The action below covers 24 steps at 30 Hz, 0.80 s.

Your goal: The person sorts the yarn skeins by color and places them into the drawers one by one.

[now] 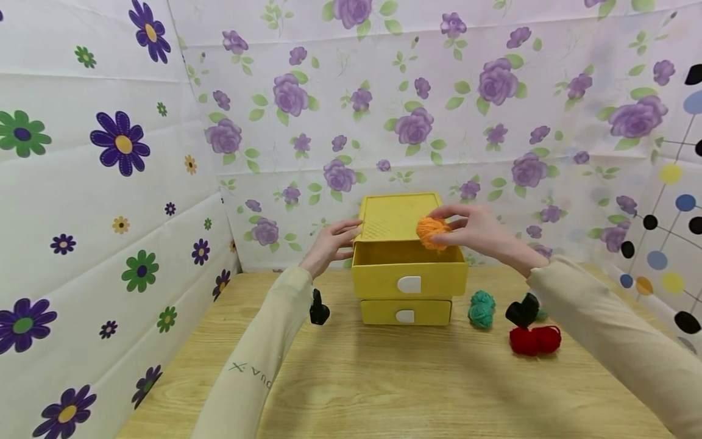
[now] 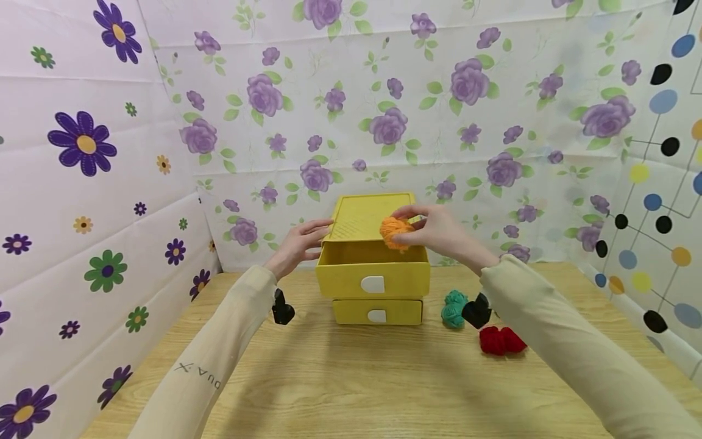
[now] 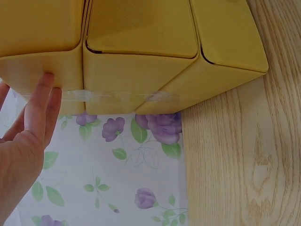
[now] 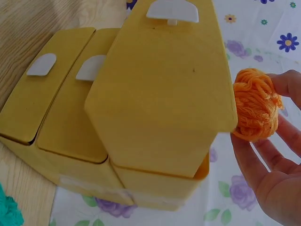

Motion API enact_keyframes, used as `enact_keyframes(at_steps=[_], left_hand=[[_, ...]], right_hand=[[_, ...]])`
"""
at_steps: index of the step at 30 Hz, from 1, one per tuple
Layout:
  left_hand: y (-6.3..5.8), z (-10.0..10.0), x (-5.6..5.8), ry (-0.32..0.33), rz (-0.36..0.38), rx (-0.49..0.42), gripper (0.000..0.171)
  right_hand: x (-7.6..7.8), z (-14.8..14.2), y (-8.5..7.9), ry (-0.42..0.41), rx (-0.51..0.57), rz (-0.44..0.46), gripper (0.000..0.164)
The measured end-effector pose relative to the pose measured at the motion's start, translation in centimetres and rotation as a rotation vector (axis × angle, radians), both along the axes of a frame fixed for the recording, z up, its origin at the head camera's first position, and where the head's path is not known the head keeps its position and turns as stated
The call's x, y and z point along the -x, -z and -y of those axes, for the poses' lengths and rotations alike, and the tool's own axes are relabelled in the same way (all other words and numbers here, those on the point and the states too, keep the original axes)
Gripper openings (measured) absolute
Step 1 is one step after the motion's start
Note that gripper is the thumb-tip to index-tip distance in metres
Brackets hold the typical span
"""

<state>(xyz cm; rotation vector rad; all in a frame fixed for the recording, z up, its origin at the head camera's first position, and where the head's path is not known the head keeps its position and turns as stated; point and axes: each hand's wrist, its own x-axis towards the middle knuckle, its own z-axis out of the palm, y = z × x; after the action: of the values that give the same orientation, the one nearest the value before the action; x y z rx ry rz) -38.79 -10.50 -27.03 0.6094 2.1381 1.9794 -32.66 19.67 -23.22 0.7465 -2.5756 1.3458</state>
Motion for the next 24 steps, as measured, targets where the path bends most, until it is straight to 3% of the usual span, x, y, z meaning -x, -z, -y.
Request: enact_keyframes(at_steps=[13,24], left_hand=[[0.1,0.1,0.2,0.007,-0.004,0.002,0.044],[0.0,0.1,0.1,0.004,0.001,0.003,0.044]], right_hand=[[0.8,3.2,0.2,-0.042,-0.037,-0.021,0.041],[1.2,3.7,0.7,-0.080,-0.029,-0.055,0.043]])
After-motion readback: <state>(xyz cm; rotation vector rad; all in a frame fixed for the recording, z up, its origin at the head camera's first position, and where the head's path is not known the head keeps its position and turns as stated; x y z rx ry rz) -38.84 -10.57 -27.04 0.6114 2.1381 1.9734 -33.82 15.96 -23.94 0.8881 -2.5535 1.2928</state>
